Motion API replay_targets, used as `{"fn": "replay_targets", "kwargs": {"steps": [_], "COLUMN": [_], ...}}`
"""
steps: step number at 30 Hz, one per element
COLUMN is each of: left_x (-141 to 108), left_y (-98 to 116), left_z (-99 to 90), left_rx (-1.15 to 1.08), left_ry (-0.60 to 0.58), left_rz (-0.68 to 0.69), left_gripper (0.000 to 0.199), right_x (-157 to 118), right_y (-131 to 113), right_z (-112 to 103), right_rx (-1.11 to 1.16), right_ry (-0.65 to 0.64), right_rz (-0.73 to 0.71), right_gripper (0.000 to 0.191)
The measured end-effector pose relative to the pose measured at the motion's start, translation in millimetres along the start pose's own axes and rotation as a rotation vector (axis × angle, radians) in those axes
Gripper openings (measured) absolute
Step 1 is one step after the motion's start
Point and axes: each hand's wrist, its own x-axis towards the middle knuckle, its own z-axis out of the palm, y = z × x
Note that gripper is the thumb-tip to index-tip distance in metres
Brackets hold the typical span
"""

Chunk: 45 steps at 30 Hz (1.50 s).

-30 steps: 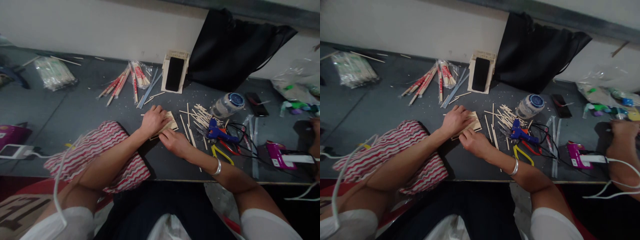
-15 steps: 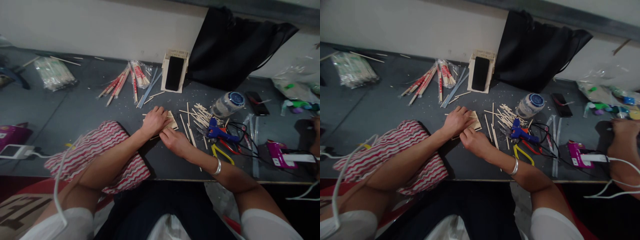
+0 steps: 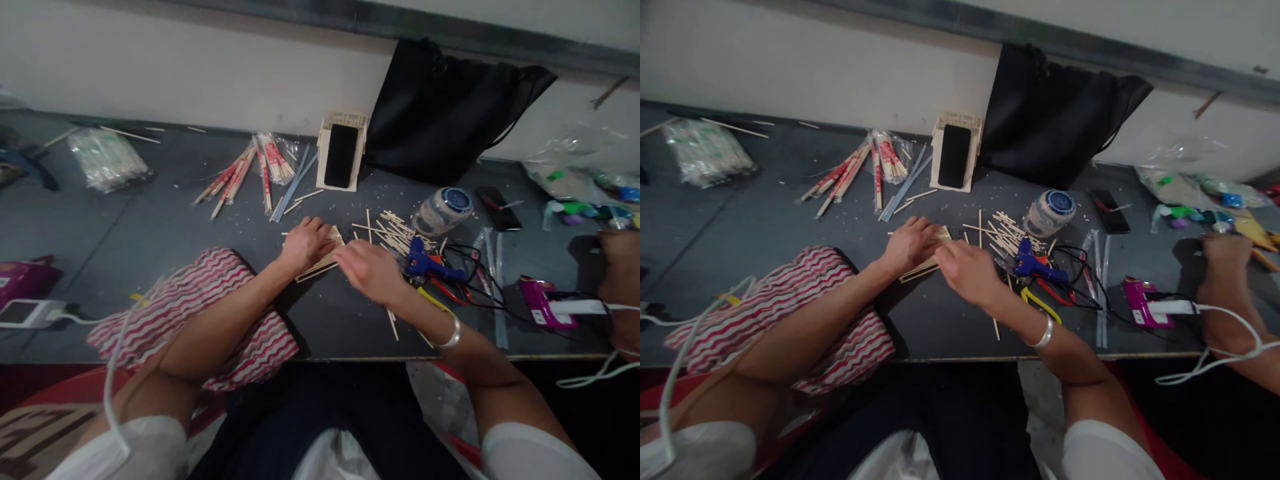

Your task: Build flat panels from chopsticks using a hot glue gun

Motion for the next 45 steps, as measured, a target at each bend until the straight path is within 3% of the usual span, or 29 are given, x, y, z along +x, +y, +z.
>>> {"fn": "replay_targets", "kwargs": {"steps": [3, 5, 8, 11, 14, 17, 20, 24, 29, 34, 38, 41, 43, 45], "left_x": [1.6, 2.5, 3.2, 2.4, -0.7, -7.8, -17.3, -25.4, -20.5, -14.5, -19.8, -24.4, -25.4, -25.0], "left_y": [-6.3, -10.5, -17.1, -23.0, -23.2, -13.8, 1.4, 17.5, 15.0, -18.1, -37.0, -31.6, -22.5, -13.9], "left_z": [5.7, 8.7, 8.1, 0.6, -10.5, -20.4, -26.4, -29.7, -33.6, -39.2, -44.3, -43.9, -41.3, -38.5], "left_rx": [-0.087, -0.156, -0.271, -0.371, -0.374, -0.34, -0.376, -0.309, -0.113, 0.051, 0.005, 0.025, 0.054, 0.071], "left_ry": [0.062, 0.102, 0.197, 0.32, 0.345, 0.23, 0.075, -0.024, -0.147, -0.174, -0.319, -0.318, -0.305, -0.305], "left_rz": [0.031, 0.06, 0.089, 0.049, -0.016, -0.036, 0.001, 0.024, -0.099, -0.228, -0.13, -0.04, -0.035, -0.054], "left_gripper": [0.037, 0.037, 0.034, 0.028, 0.026, 0.025, 0.029, 0.031, 0.032, 0.035, 0.058, 0.072, 0.069, 0.066], "right_x": [-17.7, -35.5, -67.0, -96.6, -117.0, -126.3, -126.8, -121.9, -118.6, -119.9, -114.2, -101.0, -89.0, -77.1], "right_y": [32.7, 55.8, 85.0, 102.5, 108.3, 108.5, 108.2, 107.9, 106.7, 103.7, 91.1, 76.2, 68.0, 63.0], "right_z": [-44.7, -72.1, -86.1, -64.0, -32.1, -15.3, -12.6, -11.2, -12.2, -23.2, -35.9, -41.5, -39.9, -33.7], "right_rx": [0.061, -0.027, -0.292, -0.327, -0.203, -0.15, -0.115, -0.06, 0.016, 0.311, 0.747, 1.005, 1.056, 1.01], "right_ry": [0.283, 0.455, 0.555, 0.406, 0.159, 0.055, 0.008, -0.054, 0.044, 0.203, 0.247, 0.323, 0.317, 0.262], "right_rz": [0.159, 0.363, 0.624, 0.669, 0.55, 0.5, 0.466, 0.422, 0.457, 0.62, 0.712, 0.78, 0.776, 0.728], "right_gripper": [0.024, 0.022, 0.023, 0.033, 0.049, 0.058, 0.061, 0.062, 0.052, 0.058, 0.054, 0.033, 0.027, 0.034]}}
